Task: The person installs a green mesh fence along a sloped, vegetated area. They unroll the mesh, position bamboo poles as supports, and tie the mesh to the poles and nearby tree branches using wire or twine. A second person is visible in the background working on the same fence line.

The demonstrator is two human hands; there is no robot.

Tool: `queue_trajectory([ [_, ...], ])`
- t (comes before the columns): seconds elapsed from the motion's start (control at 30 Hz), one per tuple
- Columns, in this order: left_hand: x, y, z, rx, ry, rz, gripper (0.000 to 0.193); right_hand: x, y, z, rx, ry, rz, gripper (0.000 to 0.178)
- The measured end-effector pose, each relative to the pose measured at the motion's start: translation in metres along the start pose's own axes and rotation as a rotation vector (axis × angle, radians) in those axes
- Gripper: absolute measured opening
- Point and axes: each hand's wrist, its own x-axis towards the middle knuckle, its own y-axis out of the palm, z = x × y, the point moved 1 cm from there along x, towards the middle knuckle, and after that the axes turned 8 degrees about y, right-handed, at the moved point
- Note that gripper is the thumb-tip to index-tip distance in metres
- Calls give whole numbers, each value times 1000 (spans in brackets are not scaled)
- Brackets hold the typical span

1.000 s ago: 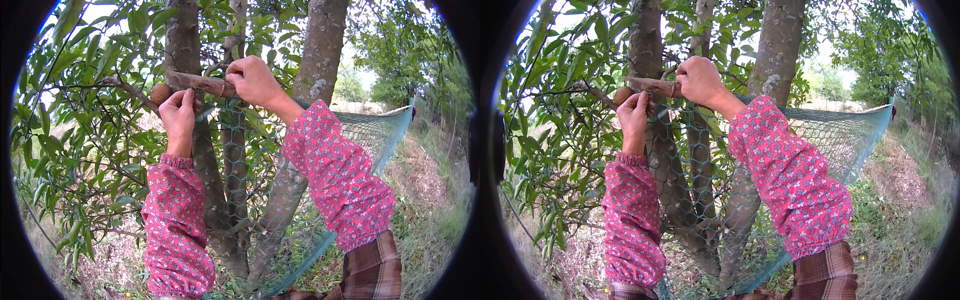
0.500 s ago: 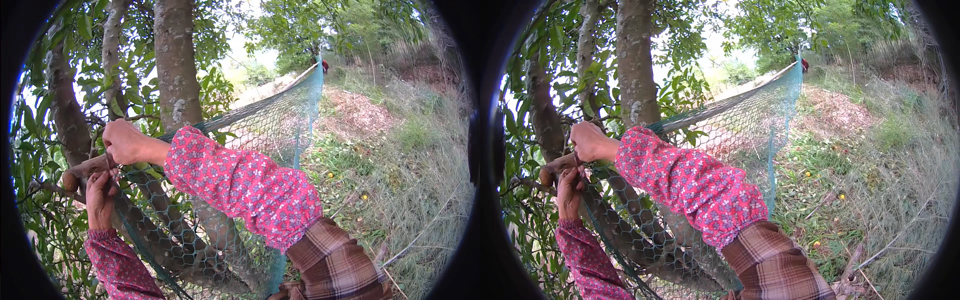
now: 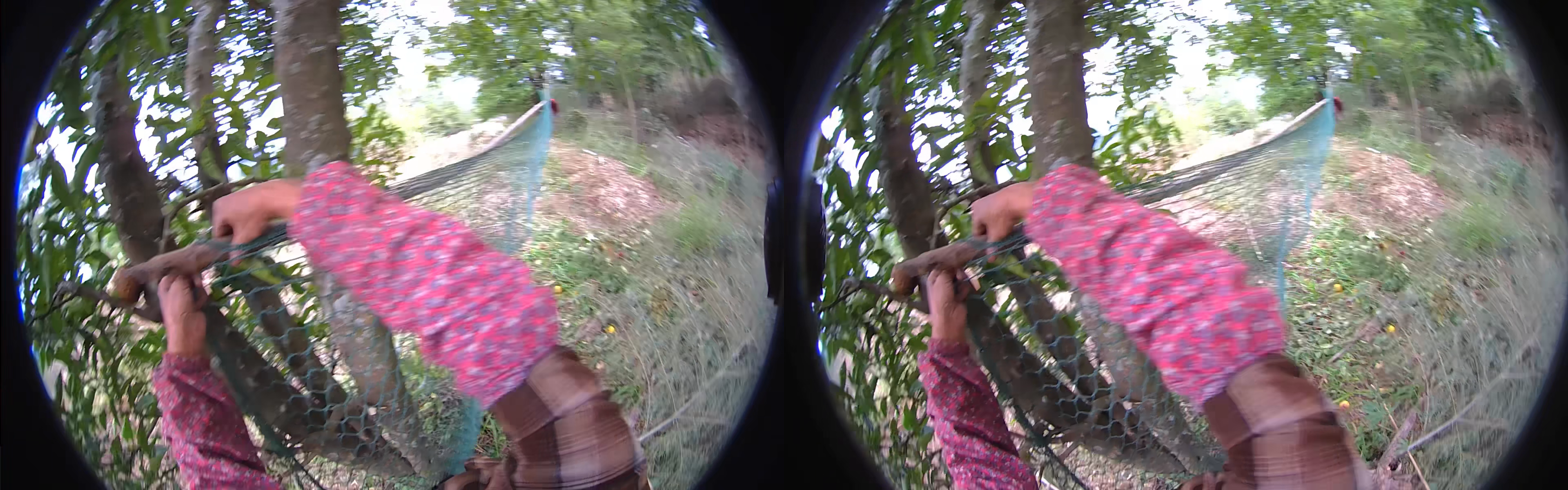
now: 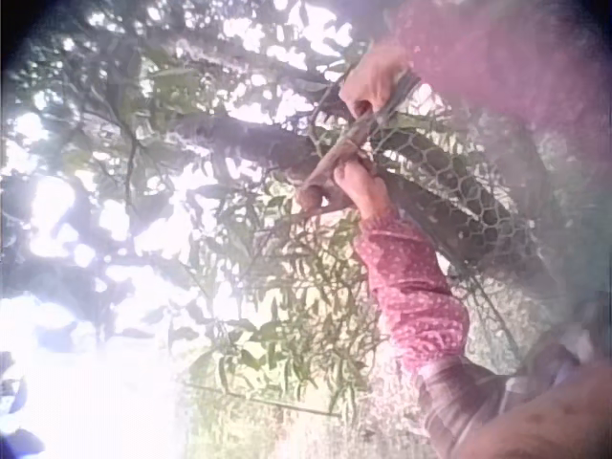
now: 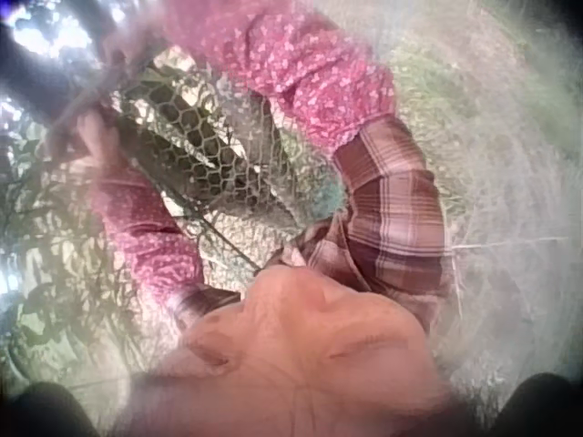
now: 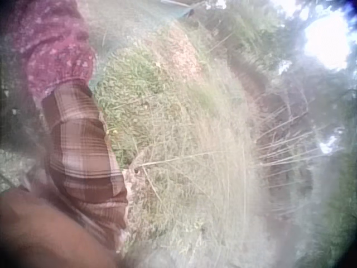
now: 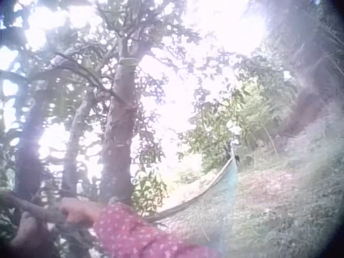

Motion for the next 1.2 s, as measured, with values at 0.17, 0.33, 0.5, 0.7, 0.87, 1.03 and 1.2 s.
queue_trajectory([
  [0.17,-10,6,-30,21,154,-10,18,-18,-13,25,-140,149,16,29],
  [0.33,-6,2,-58,185,329,165,18,-26,-26,35,-179,284,81,24],
  [0.5,-17,8,-70,307,237,190,16,-50,-22,30,-151,301,78,24],
  [0.7,-44,-28,-135,359,511,175,13,-73,-16,24,-459,180,-119,35],
  [0.87,-71,-33,-129,502,555,182,17,-57,-3,10,-446,330,150,37],
  [1.03,-129,-11,-67,313,133,306,12,-54,6,20,-395,455,97,36],
  [1.2,-177,16,13,351,-172,415,12,-56,7,31,-330,478,72,31],
])
